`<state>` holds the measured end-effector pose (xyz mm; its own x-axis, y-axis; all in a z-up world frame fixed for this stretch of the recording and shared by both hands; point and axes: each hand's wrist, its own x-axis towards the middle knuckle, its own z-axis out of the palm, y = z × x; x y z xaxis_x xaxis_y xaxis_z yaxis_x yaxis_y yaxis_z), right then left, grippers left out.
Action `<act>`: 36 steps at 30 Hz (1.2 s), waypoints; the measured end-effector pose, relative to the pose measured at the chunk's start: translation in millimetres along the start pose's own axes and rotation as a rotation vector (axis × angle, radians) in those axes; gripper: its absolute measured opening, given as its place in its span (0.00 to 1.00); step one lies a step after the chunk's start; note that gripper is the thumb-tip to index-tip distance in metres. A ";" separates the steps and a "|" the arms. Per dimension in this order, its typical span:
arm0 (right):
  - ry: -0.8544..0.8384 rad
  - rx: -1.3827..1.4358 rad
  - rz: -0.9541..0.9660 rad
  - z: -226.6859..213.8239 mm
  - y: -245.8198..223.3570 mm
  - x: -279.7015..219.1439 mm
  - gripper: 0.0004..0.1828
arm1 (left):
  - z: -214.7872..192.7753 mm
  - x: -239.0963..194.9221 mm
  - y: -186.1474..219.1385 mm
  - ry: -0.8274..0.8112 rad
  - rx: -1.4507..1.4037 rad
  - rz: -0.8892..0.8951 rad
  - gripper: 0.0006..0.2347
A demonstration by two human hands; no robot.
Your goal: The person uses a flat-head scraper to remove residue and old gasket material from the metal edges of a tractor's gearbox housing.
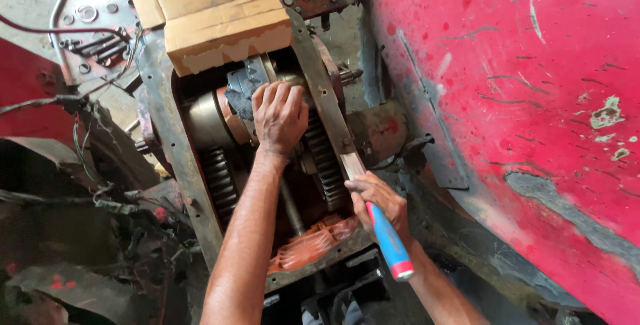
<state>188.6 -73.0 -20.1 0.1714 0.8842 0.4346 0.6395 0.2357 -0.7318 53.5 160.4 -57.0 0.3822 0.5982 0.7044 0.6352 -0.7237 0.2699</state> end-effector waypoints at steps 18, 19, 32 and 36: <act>-0.042 0.003 -0.120 3.0 6.5 -3.0 0.02 | 16.8 -15.7 0.1 0.118 0.029 -0.202 0.08; -0.039 0.026 -0.107 3.0 9.4 -2.5 0.02 | 19.5 -17.1 -0.7 0.114 0.025 -0.232 0.08; -0.081 0.090 -0.114 2.6 23.9 -11.7 0.06 | 22.4 -43.3 10.1 0.088 0.071 -0.345 0.14; -0.083 0.089 -0.112 4.9 21.0 -6.5 0.07 | 20.1 -37.9 6.5 0.117 0.051 -0.322 0.13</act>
<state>197.2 -71.8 -40.9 0.0377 0.8800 0.4735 0.5813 0.3661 -0.7267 56.7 140.0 -95.1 0.0793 0.7473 0.6597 0.7445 -0.4845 0.4594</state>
